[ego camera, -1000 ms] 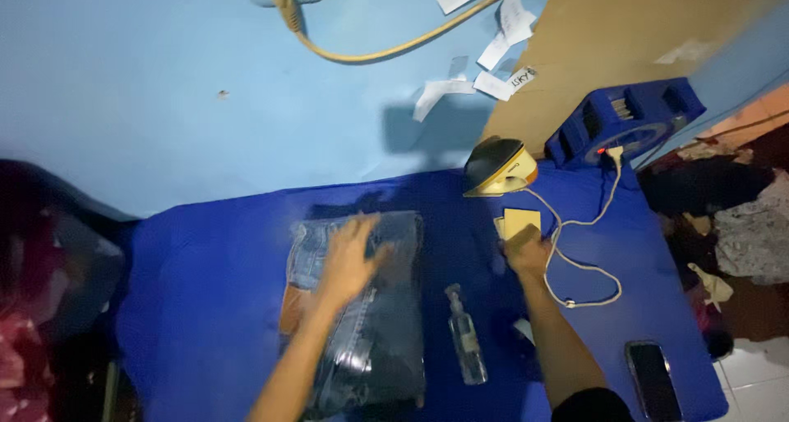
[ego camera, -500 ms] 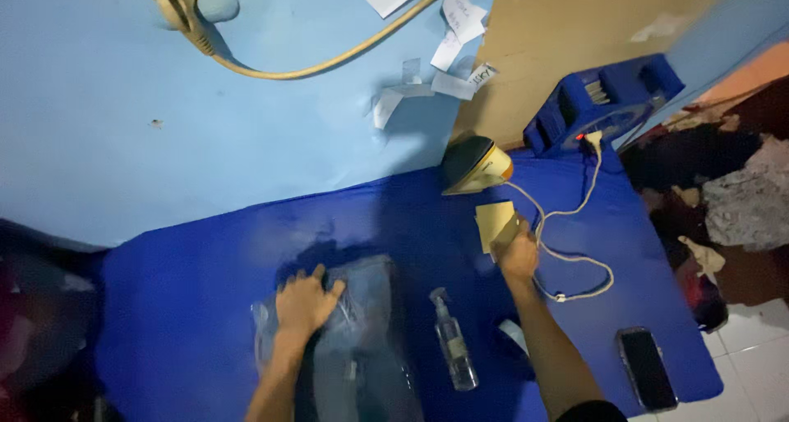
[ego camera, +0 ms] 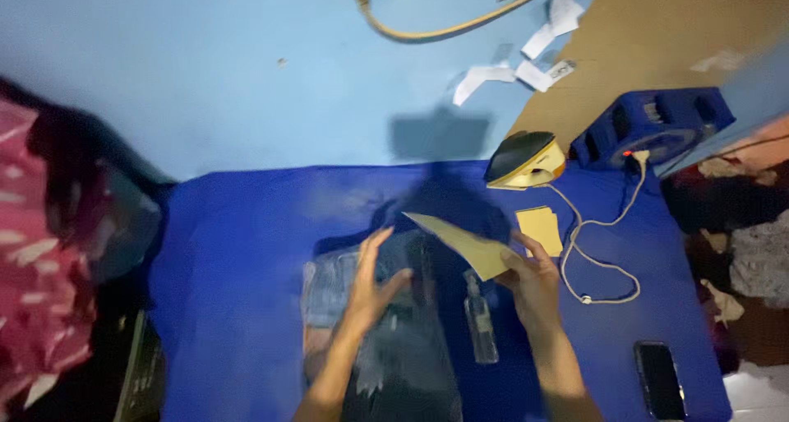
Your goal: The person wraps a folded pair of jeans in clear plastic, seals it with tape, and then handles several small paper documents and yellow cards, placing them on the wrapped package. The person uses a tape dispenser to apply tape to the plastic wrap.
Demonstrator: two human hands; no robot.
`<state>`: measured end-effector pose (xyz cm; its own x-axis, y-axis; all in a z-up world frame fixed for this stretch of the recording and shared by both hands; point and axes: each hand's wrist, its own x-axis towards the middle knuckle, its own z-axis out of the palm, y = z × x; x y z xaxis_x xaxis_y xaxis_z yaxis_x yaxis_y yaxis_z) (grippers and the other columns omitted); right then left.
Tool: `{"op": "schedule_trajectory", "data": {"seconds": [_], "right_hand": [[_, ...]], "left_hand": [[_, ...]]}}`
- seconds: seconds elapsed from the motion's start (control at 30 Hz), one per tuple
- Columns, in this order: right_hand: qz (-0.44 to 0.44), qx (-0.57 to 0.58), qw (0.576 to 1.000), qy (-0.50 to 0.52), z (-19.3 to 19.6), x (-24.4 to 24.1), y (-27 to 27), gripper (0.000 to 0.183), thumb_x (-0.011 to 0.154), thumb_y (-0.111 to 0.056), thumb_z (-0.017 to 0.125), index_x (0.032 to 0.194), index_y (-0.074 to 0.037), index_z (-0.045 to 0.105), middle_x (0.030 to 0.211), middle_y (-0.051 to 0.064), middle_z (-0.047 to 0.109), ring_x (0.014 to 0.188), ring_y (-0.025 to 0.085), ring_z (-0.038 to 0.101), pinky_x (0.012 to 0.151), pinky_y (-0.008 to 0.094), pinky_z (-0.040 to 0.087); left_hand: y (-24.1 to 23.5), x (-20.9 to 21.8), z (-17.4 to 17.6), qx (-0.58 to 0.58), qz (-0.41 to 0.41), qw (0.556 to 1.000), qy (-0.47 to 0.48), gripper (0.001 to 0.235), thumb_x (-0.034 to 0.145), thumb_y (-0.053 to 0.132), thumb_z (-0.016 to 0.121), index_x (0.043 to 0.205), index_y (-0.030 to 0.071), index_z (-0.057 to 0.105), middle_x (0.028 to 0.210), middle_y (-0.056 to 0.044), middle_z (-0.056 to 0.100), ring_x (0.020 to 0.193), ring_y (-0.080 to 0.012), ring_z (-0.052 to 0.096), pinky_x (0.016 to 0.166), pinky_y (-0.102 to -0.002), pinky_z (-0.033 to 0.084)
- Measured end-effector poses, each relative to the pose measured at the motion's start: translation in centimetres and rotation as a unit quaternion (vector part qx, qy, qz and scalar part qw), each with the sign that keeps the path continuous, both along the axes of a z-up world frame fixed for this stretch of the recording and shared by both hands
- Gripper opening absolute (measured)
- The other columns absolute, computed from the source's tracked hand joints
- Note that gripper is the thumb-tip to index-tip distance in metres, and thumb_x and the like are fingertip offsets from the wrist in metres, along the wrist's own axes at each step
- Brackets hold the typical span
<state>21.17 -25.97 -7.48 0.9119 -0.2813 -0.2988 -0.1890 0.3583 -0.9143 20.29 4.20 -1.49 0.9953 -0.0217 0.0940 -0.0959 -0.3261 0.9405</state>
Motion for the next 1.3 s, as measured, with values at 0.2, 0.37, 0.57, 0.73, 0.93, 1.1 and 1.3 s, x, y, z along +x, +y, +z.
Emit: {"op": "schedule_trajectory", "data": {"seconds": [0.2, 0.37, 0.57, 0.73, 0.93, 1.1, 1.3], "right_hand": [[0.165, 0.171, 0.970, -0.040, 12.2, -3.9, 8.4, 0.027, 0.099, -0.010, 0.065, 0.123, 0.004, 0.063, 0.089, 0.008, 0.072, 0.073, 0.017, 0.070, 0.065, 0.033, 0.059], [0.224, 0.286, 0.932, -0.005, 14.6, -4.3, 12.7, 0.024, 0.097, -0.011, 0.063, 0.118, 0.001, 0.064, 0.083, 0.006, 0.069, 0.069, 0.016, 0.067, 0.064, 0.029, 0.057], [0.272, 0.340, 0.900, -0.033, 15.6, -4.9, 17.5, 0.019, 0.107, -0.012, 0.060, 0.120, 0.002, 0.060, 0.085, 0.009, 0.066, 0.075, 0.019, 0.066, 0.069, 0.028, 0.054], [0.239, 0.250, 0.938, -0.021, 16.9, -6.9, 18.2, 0.041, 0.099, -0.027, 0.057, 0.131, 0.000, 0.056, 0.077, 0.007, 0.066, 0.063, 0.016, 0.063, 0.054, 0.027, 0.050], [0.187, -0.240, 0.934, -0.188, 17.9, -9.8, 17.7, 0.061, 0.092, -0.019, 0.073, 0.148, -0.004, 0.055, 0.076, 0.003, 0.055, 0.062, 0.008, 0.050, 0.054, 0.024, 0.042], [0.157, -0.498, 0.820, -0.235, 18.6, -10.6, 18.5, 0.045, 0.085, -0.019, 0.083, 0.125, -0.001, 0.071, 0.108, 0.003, 0.066, 0.071, 0.007, 0.059, 0.058, 0.023, 0.050], [0.214, -0.394, 0.893, -0.030, 19.5, -11.4, 19.9, 0.046, 0.083, -0.019, 0.079, 0.128, -0.011, 0.072, 0.088, 0.004, 0.077, 0.067, 0.008, 0.071, 0.055, 0.025, 0.057]], "left_hand": [[3.2, -0.9, 3.6, 0.014, -0.188, 0.979, -0.071, 0.095, 0.069, 0.022, 0.092, 0.153, 0.015, 0.050, 0.160, -0.014, 0.052, 0.154, -0.0316, 0.041, 0.126, -0.048, 0.028], [5.5, -4.8, 2.4, -0.336, -0.350, 0.873, 0.044, 0.092, 0.085, 0.050, 0.078, 0.159, 0.011, 0.040, 0.163, -0.020, 0.043, 0.155, -0.0347, 0.036, 0.129, -0.050, 0.027], [4.1, -10.8, -1.1, -0.590, -0.199, 0.752, 0.217, 0.091, 0.098, 0.076, 0.033, 0.152, 0.004, 0.047, 0.140, -0.022, 0.061, 0.126, -0.0389, 0.061, 0.106, -0.056, 0.047], [4.2, -12.9, -0.9, -0.688, -0.248, 0.649, 0.208, 0.106, 0.098, 0.085, 0.022, 0.150, -0.003, 0.048, 0.133, -0.027, 0.061, 0.118, -0.0415, 0.066, 0.103, -0.054, 0.053], [4.8, -13.6, 1.3, -0.711, -0.259, 0.612, 0.230, 0.104, 0.100, 0.082, 0.016, 0.155, -0.002, 0.044, 0.137, -0.033, 0.058, 0.119, -0.0442, 0.064, 0.101, -0.054, 0.054], [4.4, -14.3, 1.3, -0.706, -0.246, 0.612, 0.257, 0.102, 0.100, 0.079, 0.014, 0.153, -0.003, 0.043, 0.137, -0.033, 0.057, 0.118, -0.0431, 0.064, 0.101, -0.053, 0.054], [4.4, -15.2, 0.7, -0.678, -0.185, 0.668, 0.245, 0.096, 0.105, 0.074, 0.014, 0.156, -0.002, 0.046, 0.133, -0.028, 0.060, 0.116, -0.0366, 0.065, 0.099, -0.049, 0.055]]}}
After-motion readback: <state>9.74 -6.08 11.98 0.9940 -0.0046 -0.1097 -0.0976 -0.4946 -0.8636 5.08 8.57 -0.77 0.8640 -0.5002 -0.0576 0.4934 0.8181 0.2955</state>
